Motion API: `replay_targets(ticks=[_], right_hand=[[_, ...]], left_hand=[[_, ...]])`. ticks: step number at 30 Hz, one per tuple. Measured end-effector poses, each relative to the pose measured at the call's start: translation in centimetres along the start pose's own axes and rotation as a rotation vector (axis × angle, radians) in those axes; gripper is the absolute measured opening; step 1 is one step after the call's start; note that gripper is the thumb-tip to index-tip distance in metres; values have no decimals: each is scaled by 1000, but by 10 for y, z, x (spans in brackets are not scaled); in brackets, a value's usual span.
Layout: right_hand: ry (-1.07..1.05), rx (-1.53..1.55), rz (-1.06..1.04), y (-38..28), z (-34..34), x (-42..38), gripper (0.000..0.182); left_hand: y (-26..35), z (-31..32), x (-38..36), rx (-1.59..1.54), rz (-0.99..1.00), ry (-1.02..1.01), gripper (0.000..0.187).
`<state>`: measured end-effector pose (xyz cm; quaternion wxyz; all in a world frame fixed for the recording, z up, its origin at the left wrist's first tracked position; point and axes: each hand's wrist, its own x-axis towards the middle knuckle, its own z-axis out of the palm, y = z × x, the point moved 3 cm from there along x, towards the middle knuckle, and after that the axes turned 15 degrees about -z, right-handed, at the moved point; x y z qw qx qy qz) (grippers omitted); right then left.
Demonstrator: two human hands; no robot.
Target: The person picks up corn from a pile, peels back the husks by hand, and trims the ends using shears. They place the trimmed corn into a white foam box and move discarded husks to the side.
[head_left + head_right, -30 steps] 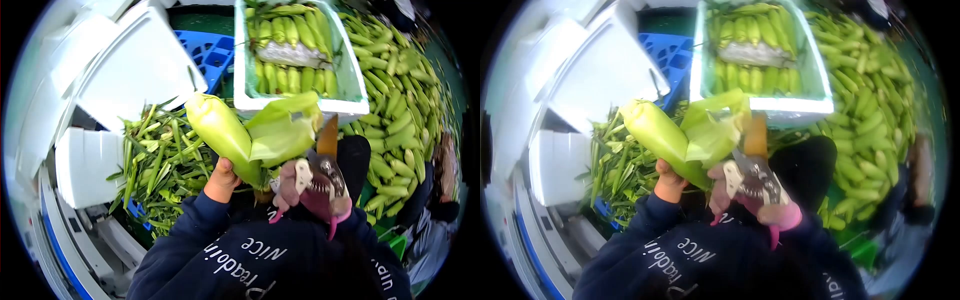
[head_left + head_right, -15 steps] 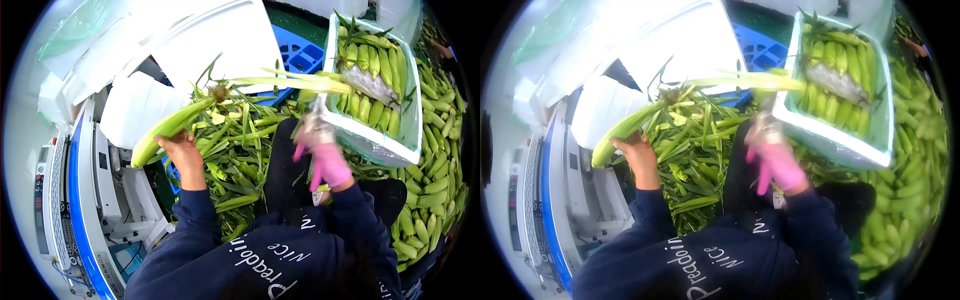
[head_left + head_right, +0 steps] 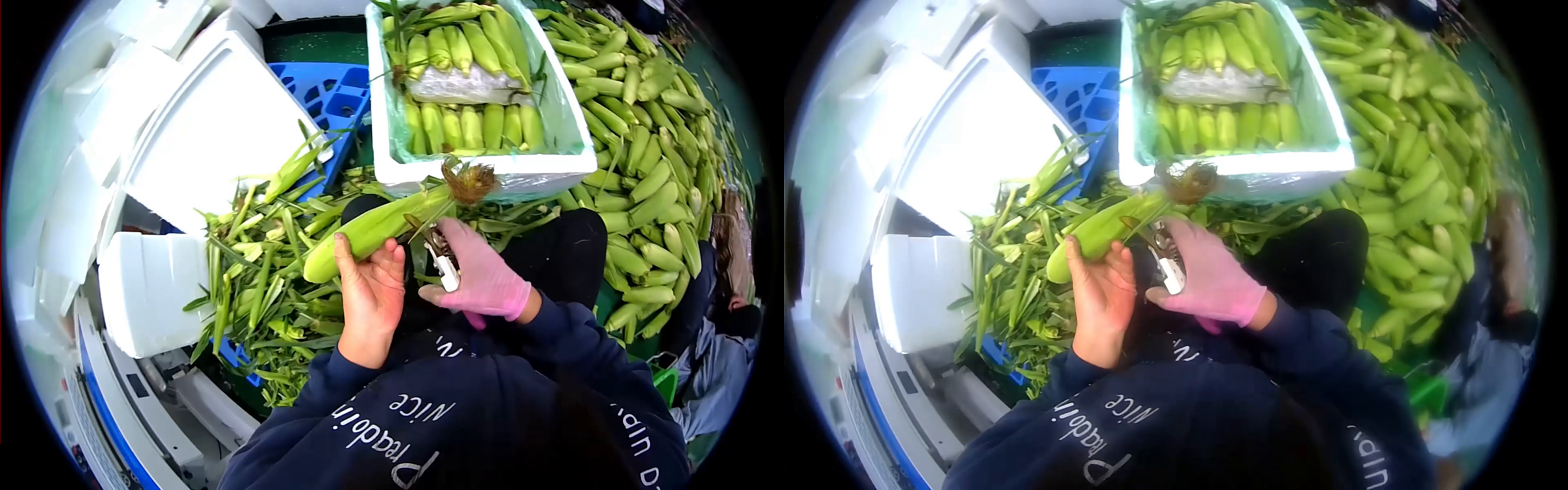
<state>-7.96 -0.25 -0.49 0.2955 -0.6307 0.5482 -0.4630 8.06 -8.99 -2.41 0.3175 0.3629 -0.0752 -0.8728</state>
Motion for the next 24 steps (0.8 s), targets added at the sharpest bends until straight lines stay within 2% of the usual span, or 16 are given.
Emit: replay_targets(ticks=[2, 3, 5, 8, 11, 12, 13, 15, 18, 20, 22, 23, 24], right_hand=[[17, -254, -87, 6, -9, -4, 85], [46, -343, -130, 8, -12, -5, 75], [-44, -448, -116, 11, -16, -2, 78], [-38, -361, -132, 9, -16, 3, 64], [-81, -125, -22, 11, -2, 3, 53], [-62, 148, 101, 10, 3, 3, 47], [-63, 447, 340, 8, 5, -3, 43], [22, 885, 470, 8, 10, -10, 41], [132, 1064, 385, 16, 18, -25, 40], [260, 1020, 400, 16, 15, -33, 39], [383, 922, 409, 7, 1, -37, 36], [384, 905, 424, -1, -11, -37, 36], [387, 886, 439, -10, -23, -38, 36]], left_hand=[[-8, 5, -1, -12, -102, 30, 45], [-10, 5, -1, -19, -147, 48, 45], [-11, -1, 1, -2, -182, 70, 47], [-7, -3, -1, 13, -206, 129, 50], [4, -16, 2, -38, -186, 65, 48], [9, -15, 1, -91, -171, 135, 46], [13, -18, 3, -114, -177, 53, 46], [24, -31, 6, -156, -191, -110, 45], [22, -33, 8, -208, -332, -169, 48], [10, -25, 10, -191, -442, -243, 49], [-7, -9, 11, -112, -459, -142, 49], [-16, 1, 13, -67, -473, -100, 49], [-25, 2, 16, -9, -513, -165, 53]])
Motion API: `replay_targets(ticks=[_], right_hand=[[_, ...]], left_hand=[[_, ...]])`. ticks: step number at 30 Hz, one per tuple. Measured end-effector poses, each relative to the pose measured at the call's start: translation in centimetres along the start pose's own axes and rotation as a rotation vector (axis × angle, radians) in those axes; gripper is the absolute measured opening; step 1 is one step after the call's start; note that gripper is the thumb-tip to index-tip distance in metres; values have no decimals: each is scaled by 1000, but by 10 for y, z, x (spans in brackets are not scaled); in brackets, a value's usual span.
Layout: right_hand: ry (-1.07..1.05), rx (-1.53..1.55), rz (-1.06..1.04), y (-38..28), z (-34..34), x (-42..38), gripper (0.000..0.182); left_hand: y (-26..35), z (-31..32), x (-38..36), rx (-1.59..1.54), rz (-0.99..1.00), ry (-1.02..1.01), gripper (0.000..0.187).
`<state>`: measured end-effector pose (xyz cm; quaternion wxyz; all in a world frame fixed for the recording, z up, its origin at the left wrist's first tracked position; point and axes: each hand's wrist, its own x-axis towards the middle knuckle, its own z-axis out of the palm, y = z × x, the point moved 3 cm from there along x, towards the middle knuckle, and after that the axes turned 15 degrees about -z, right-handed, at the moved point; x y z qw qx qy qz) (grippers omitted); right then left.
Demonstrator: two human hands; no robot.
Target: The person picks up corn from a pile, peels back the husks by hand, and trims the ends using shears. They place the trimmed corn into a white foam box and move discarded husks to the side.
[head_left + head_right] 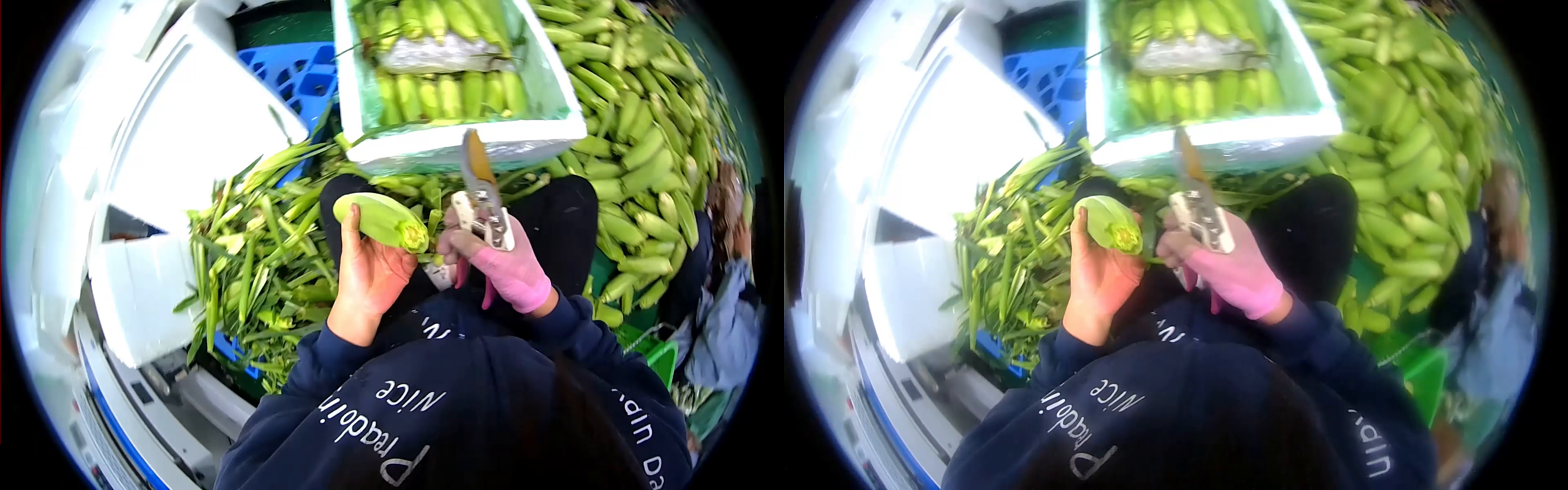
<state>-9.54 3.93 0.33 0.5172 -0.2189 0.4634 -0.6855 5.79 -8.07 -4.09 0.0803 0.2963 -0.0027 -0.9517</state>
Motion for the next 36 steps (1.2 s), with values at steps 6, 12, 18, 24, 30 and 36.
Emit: replay_targets(ticks=[6, 12, 18, 24, 30, 36], right_hand=[[49, -249, -259, -3, -35, -21, 36], [284, -597, -459, 9, -67, -31, 26], [325, -942, -470, 20, -64, -33, 30], [247, -722, -546, 9, -87, -38, 35], [264, 376, -130, -33, -119, -72, 33], [227, 817, -330, -52, -107, -71, 38]], left_hand=[[-43, 18, 35, 230, -47, 150, 64], [-46, -28, 62, 1071, -246, 244, 66], [-73, 32, 59, 1431, 164, 461, 29], [-64, 44, 66, 1661, 390, 207, 19], [-63, 75, 66, 772, -112, -71, 29], [-71, 91, 71, 539, -251, -370, 33]])
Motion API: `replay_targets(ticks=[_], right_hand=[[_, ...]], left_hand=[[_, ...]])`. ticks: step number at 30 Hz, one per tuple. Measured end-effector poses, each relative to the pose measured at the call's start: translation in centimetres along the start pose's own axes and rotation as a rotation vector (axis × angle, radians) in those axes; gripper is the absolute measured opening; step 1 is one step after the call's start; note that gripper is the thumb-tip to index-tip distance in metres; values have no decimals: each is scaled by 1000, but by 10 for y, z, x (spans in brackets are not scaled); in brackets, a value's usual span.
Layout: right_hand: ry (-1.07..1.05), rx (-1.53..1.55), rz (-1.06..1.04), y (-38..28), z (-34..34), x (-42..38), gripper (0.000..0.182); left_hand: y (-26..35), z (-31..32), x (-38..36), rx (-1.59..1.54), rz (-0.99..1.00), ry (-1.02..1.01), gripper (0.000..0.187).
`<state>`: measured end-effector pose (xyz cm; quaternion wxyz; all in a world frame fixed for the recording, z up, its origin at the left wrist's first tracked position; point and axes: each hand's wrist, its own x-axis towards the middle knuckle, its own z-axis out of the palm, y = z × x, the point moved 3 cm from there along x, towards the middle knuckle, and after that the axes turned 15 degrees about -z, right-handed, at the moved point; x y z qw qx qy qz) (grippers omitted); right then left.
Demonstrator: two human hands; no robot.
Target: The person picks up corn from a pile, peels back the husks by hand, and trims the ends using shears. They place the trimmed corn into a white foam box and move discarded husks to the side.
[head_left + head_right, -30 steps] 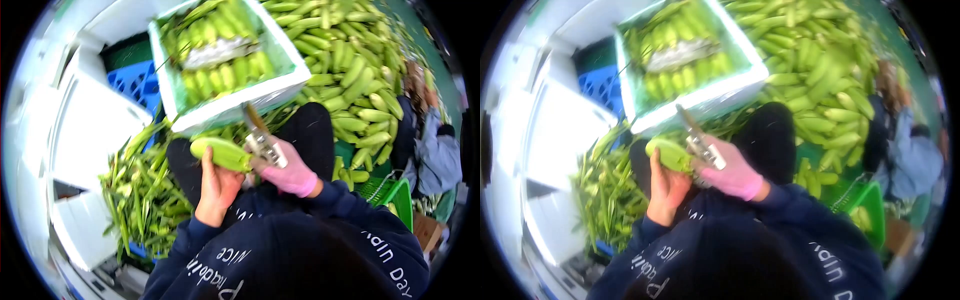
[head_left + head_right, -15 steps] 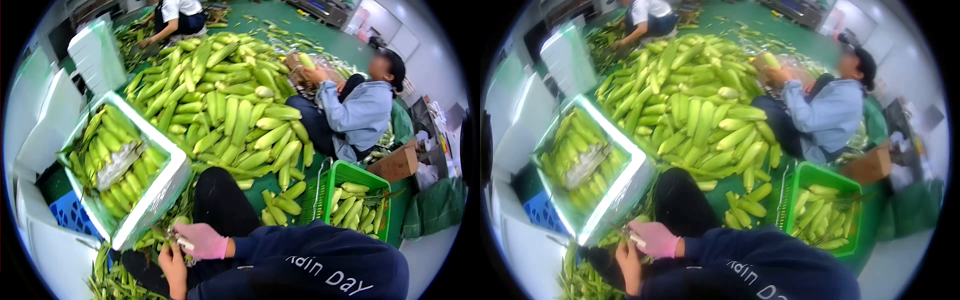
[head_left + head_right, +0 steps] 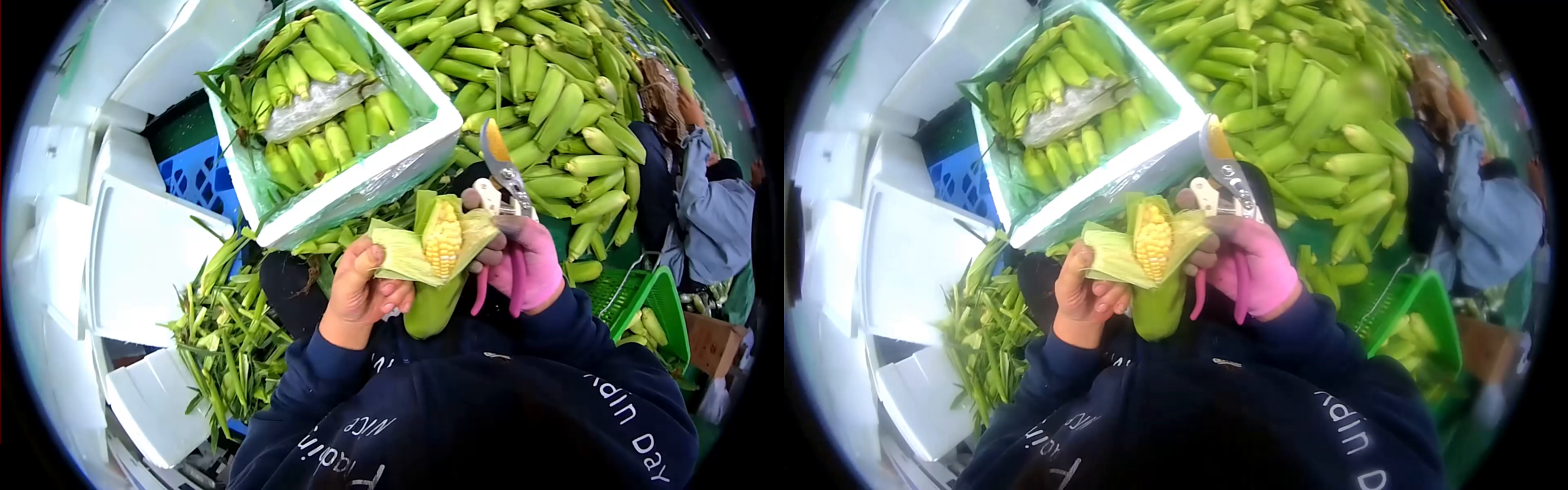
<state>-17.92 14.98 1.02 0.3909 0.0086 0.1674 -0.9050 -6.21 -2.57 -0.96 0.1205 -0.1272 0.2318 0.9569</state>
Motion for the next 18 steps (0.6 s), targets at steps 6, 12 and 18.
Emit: replay_targets(ticks=[6, 12, 18], right_hand=[[101, -160, -68, -6, -11, 3, 41], [133, -853, -564, -168, -79, 13, 21], [616, -1320, -957, -264, -101, 33, 32]], left_hand=[[-9, -8, 11, -29, -52, 65, 29], [61, -35, 28, 889, 98, 397, 26], [188, -139, 98, 1004, 153, 850, 25]])
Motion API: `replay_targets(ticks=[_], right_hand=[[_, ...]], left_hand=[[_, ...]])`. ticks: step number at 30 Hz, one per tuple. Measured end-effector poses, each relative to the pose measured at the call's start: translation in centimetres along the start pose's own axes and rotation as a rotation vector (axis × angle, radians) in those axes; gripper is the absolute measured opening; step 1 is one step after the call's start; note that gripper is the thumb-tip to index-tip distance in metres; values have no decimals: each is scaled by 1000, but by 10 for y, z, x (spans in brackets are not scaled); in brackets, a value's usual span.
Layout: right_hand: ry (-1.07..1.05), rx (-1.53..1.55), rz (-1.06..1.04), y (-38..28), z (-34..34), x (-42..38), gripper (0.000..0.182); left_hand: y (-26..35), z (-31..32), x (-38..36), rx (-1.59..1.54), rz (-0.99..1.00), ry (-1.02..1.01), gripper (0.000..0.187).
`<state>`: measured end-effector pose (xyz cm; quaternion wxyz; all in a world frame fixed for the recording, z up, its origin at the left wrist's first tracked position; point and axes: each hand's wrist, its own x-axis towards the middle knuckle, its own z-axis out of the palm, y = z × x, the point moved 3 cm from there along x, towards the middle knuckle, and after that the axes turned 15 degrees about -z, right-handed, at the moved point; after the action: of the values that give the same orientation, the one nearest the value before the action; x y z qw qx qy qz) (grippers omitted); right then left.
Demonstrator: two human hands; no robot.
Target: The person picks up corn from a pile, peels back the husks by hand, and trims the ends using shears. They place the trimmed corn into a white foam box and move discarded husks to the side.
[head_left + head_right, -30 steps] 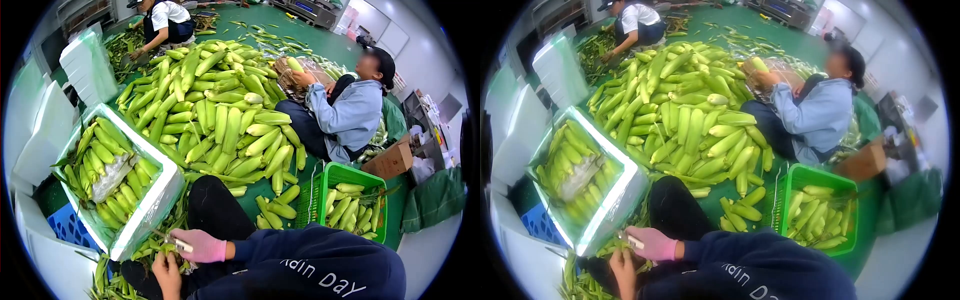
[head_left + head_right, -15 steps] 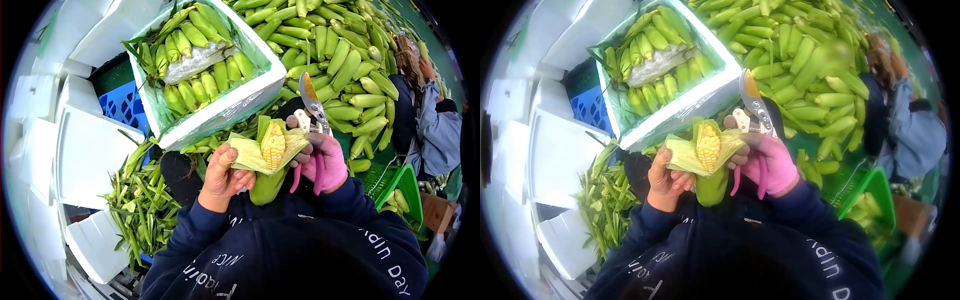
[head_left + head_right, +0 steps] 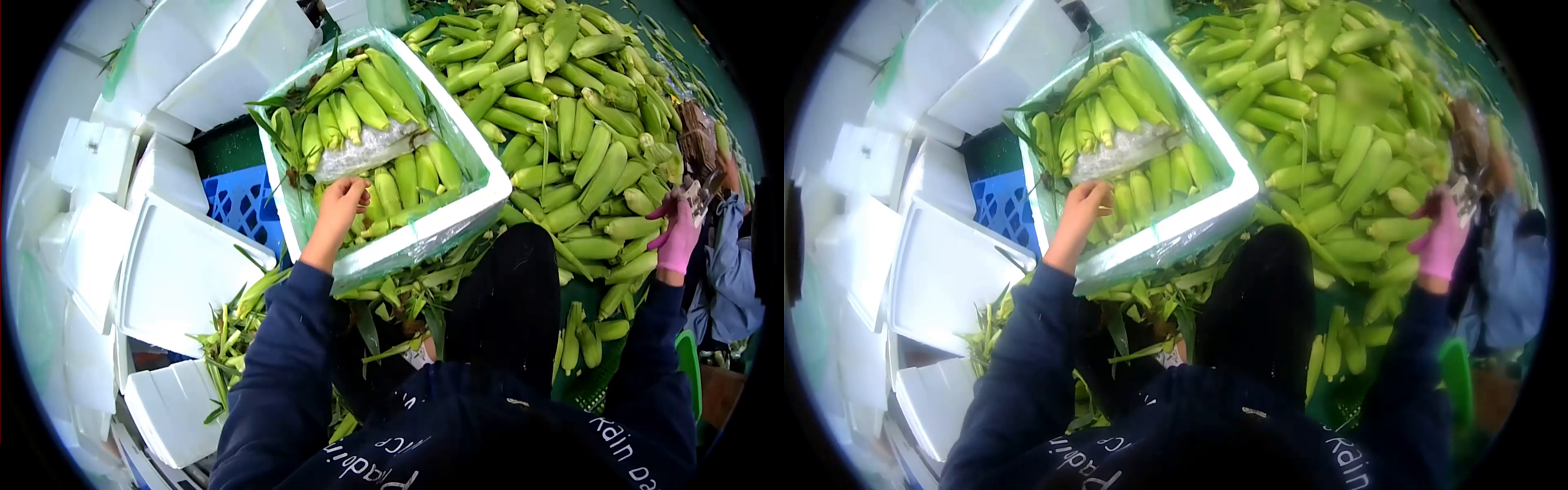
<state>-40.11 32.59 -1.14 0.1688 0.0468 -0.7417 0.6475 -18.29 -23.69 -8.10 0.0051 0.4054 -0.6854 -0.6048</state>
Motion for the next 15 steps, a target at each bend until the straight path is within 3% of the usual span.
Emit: replay_targets(ticks=[1, 4, 6, 9, 11, 15], right_hand=[[12, 65, 47, 0, 5, -6, 30], [-104, 24, -120, 16, 33, -50, 48], [-269, 215, 101, 5, 68, -105, 58], [-456, 217, 424, 32, 75, -178, 60], [-429, 72, 234, 13, 82, -191, 59], [-586, 33, 210, 0, 98, -192, 63]], left_hand=[[-13, 0, 34, 105, 53, 82, 25], [-22, 4, 103, 412, 302, 309, 25], [-10, 18, 120, 603, 567, 410, 25], [2, 51, 128, 633, 256, 289, 24], [3, 74, 131, 669, 372, 201, 22], [-3, 132, 130, 784, 740, -84, 21]])
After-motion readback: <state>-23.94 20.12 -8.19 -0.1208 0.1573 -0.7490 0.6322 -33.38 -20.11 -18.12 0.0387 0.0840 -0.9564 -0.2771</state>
